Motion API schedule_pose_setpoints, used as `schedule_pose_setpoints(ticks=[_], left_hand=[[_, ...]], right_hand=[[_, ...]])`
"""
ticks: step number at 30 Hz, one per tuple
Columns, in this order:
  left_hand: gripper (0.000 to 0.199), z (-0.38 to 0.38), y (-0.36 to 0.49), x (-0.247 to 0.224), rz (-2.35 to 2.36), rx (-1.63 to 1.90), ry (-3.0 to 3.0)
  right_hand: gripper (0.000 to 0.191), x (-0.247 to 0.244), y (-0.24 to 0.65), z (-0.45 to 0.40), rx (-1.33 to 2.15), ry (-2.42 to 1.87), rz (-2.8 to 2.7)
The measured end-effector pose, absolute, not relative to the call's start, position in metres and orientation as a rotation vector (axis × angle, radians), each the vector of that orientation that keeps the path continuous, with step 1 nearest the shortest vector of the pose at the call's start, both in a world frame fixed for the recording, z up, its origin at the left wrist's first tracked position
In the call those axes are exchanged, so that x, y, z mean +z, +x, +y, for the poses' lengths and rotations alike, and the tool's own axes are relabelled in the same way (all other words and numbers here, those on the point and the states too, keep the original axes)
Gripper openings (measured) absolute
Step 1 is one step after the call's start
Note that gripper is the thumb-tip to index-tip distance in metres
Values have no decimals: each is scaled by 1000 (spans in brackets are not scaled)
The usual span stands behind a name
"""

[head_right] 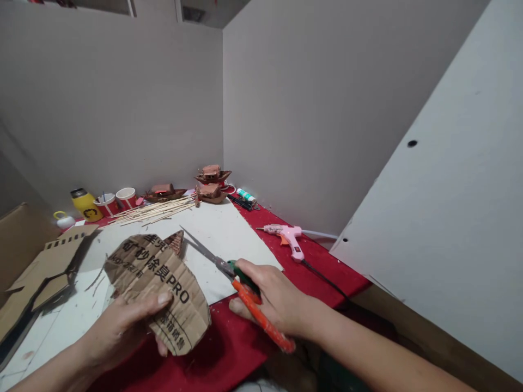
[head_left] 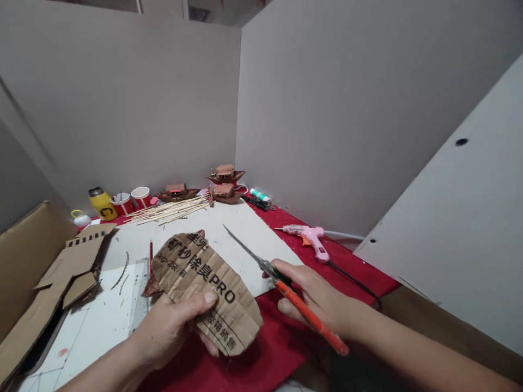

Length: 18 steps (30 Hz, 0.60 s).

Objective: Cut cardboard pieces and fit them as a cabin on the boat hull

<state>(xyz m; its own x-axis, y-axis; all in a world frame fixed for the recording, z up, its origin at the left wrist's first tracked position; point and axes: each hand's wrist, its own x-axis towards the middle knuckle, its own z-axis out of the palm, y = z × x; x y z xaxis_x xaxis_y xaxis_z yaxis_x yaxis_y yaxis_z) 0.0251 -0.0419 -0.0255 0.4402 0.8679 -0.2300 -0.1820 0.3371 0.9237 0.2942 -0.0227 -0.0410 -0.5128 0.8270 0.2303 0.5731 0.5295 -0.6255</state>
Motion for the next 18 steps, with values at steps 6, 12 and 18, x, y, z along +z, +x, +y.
schedule_pose_setpoints(ticks=[6, 12, 18], left_hand=[[33, -46, 27, -23, 834, 676, 1036], [30, -46, 26, -23, 807, 598, 1049], [32, -42, 25, -23, 797, 590, 1054]], right_hand=[[31, -27, 284, -8, 530, -1145, -2432], [38, -26, 276, -2, 529, -1051, -2517], [38, -33, 271, -2, 650, -976, -2404]])
